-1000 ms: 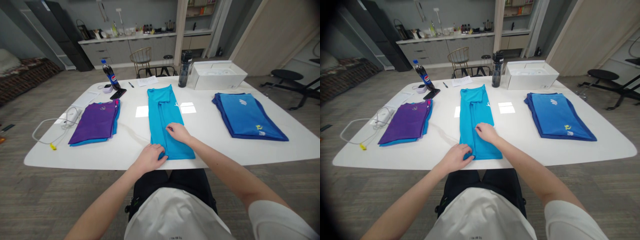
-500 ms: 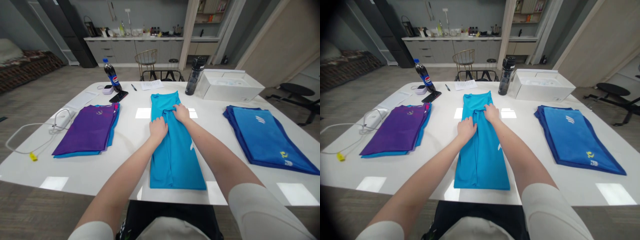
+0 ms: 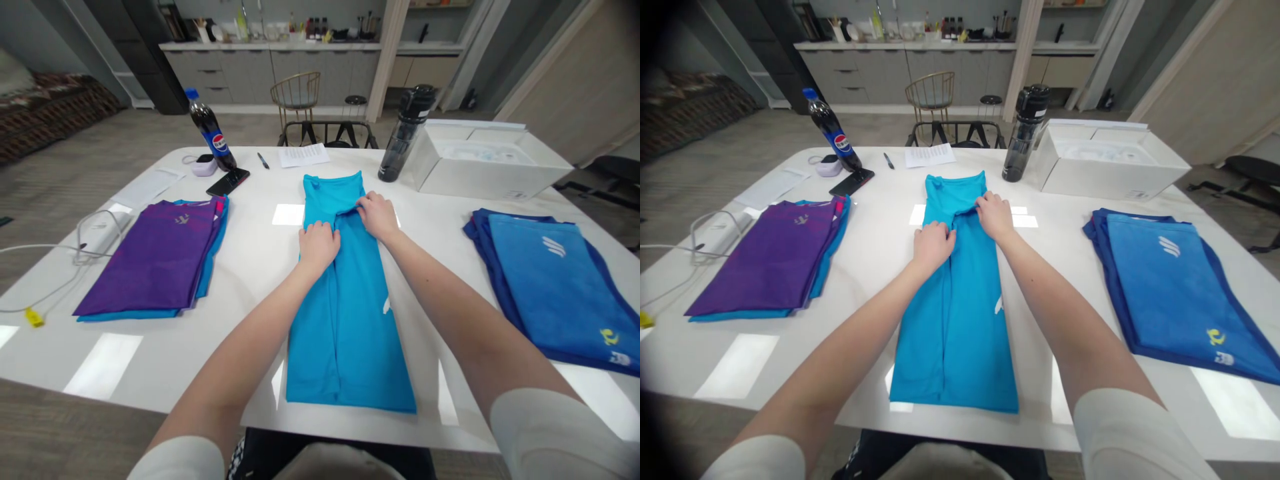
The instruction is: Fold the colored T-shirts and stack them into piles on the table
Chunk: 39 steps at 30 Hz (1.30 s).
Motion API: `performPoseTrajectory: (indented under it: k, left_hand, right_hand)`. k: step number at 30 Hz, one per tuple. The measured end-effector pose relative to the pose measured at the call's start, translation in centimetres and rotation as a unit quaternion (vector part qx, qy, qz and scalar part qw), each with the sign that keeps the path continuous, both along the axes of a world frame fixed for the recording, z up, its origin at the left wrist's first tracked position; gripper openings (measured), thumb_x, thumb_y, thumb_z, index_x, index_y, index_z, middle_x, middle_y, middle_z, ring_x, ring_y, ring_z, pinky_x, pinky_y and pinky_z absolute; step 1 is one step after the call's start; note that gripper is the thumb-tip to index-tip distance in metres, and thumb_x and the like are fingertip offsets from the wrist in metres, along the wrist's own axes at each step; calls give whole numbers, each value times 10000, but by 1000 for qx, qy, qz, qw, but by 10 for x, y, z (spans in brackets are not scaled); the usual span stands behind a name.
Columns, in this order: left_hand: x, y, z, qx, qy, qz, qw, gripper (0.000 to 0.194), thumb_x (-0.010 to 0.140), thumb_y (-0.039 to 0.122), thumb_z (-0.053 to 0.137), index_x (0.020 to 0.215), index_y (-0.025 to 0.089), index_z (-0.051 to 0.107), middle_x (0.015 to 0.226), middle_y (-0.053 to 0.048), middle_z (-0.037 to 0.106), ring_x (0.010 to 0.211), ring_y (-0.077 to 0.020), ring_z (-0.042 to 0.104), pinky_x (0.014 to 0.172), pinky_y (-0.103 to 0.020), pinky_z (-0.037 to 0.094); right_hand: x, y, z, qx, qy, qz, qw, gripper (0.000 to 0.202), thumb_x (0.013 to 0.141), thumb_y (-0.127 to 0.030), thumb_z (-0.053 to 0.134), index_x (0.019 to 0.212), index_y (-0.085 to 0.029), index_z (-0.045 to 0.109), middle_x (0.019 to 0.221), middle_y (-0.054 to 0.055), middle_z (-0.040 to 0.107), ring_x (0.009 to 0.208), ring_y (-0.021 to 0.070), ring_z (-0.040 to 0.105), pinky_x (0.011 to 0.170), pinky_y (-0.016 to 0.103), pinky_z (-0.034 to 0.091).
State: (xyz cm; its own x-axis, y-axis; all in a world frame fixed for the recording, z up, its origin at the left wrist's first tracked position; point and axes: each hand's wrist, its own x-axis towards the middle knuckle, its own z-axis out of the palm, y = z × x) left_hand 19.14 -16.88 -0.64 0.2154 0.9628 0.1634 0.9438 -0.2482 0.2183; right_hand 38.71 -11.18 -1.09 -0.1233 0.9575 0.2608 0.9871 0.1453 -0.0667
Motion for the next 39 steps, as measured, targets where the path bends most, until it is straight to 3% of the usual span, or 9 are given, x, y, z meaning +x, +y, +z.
performPoseTrajectory:
  k: [7,11,15,20,26,29,32,35,39]
  left_hand:
    - [-32,-32,-19,22,-45,-162,985,321,1030,216,420,1284,148,603,1322,-141,608,1198,-244,579,1032,-362,439]
    - [-45,-69,-9,6,25,-156,987,303,1016,355,496,1194,161,646,1245,-143,645,1169,-291,583,995,-413,443]
    - [-40,-93,-2,9,68,-79,995,373,1001,454,494,1100,139,669,1116,-174,682,1110,-328,612,945,-447,445]
    - [-32,-94,1,-25,74,-65,995,334,1018,275,399,1084,102,678,1023,-182,717,1009,-311,683,893,-426,465]
    - [-27,-94,7,-37,14,-95,995,388,1054,340,354,1087,144,687,1065,-156,719,1011,-287,694,870,-400,512]
    - [-36,-102,-3,-25,0,-183,983,374,1046,281,369,1226,142,666,1271,-165,664,1184,-270,634,1002,-401,491]
    - [-53,-117,-18,-19,-10,-264,964,511,1052,348,386,1511,133,457,1541,-167,491,1416,-255,473,1166,-401,387]
    - [-67,-137,-29,-24,24,-261,965,631,1057,489,343,1599,167,333,1655,-133,334,1535,-295,295,1254,-498,247]
    - [-71,-158,-31,-32,51,-229,972,681,1038,587,318,1622,238,293,1679,-88,280,1564,-332,205,1262,-596,148]
  right_hand:
    - [-8,-27,-13,-25,4,-36,999,429,1022,-265,394,1405,-208,578,1331,185,570,1167,353,496,931,496,399]
    - [-24,-55,-13,-1,20,-20,1000,428,1024,-288,418,1421,-217,559,1310,181,588,1161,357,511,934,492,384]
    - [-42,-91,-9,-1,70,37,997,339,1034,-304,442,1279,-193,649,1219,153,646,1116,305,569,913,415,397]
    - [-62,-136,1,-58,105,105,987,236,1017,-324,517,1036,-209,722,1010,78,705,945,228,631,811,323,411]
    - [-52,-160,9,-54,134,54,988,207,1005,-305,540,1072,-214,713,1007,63,703,896,201,634,791,299,430]
    - [-43,-172,7,-66,130,39,989,229,1014,-311,528,1130,-214,700,1040,68,696,906,200,637,813,298,439]
    - [-40,-191,2,-65,106,60,990,308,1036,-362,499,1255,-222,662,1148,94,665,990,216,630,851,311,437]
    - [-41,-209,-5,-70,56,84,992,420,1044,-473,466,1388,-277,606,1220,115,619,1106,262,583,905,358,416]
    - [-44,-221,-8,-79,3,82,994,494,1038,-563,414,1462,-355,560,1253,125,586,1129,297,530,949,424,378]
